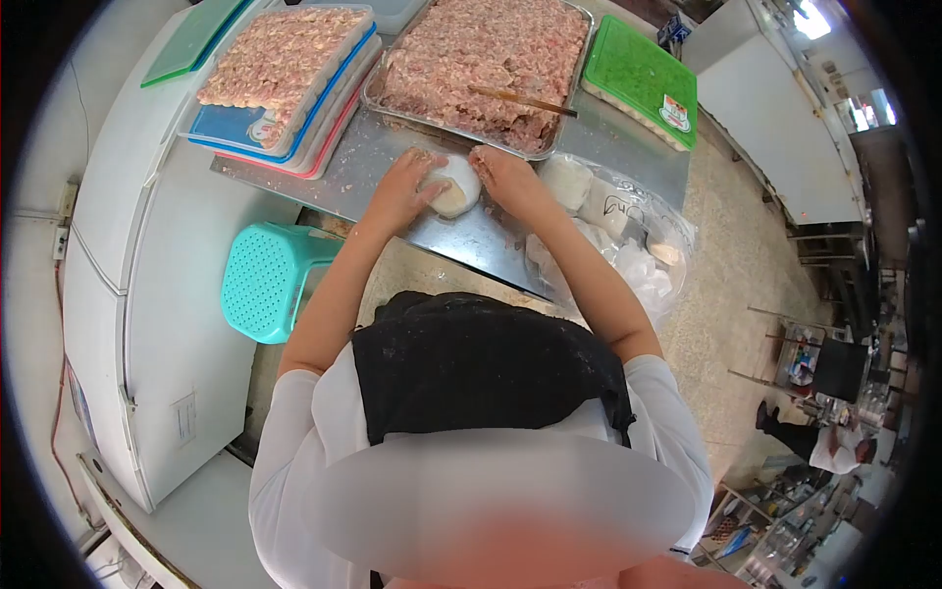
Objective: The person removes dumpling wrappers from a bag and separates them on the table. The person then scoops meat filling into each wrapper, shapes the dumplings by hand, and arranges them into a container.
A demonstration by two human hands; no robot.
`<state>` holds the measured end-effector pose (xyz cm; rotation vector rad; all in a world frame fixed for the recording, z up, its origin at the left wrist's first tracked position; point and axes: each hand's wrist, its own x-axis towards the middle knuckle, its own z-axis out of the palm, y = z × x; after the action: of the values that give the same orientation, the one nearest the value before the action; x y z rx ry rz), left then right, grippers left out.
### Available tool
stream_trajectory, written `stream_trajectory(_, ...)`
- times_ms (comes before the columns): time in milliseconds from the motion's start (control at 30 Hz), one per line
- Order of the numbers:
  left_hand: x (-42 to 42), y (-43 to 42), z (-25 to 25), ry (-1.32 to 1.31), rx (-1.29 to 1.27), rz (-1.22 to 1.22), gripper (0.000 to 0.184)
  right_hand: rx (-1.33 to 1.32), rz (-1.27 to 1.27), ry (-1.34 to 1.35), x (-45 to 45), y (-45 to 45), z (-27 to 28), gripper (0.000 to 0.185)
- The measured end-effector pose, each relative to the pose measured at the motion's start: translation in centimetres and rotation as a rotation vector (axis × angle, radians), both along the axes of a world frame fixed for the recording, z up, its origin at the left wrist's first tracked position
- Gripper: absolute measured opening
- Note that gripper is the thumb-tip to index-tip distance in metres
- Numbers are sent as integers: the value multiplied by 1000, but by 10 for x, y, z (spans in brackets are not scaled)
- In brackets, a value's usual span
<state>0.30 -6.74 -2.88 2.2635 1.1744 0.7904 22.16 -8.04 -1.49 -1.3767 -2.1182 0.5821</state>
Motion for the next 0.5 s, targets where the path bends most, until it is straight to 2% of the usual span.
stream_trajectory(100,4,12,-1,63,-100,11,35,-44,11,-42,-3,-12,15,18)
stream_trajectory(167,7,14,11,123,-148,1,33,54,31,-283,-9,-8,0,18)
stream_trajectory(200,9,17,16,184,-178,0,31,110,101,-313,-5,-3,2,17)
stream_trajectory(233,9,14,16,183,-183,-8,31,103,95,-314,-3,-1,4,17)
stream_trajectory(300,5,9,17,63,71,-34,29,-127,14,-189,-2,6,14,18)
stream_trajectory(400,5,16,8,12,149,-190,24,-192,-129,-107,0,2,33,24)
stream_trajectory(500,6,36,-2,-56,-14,-203,23,-59,-78,-103,-7,-12,23,33)
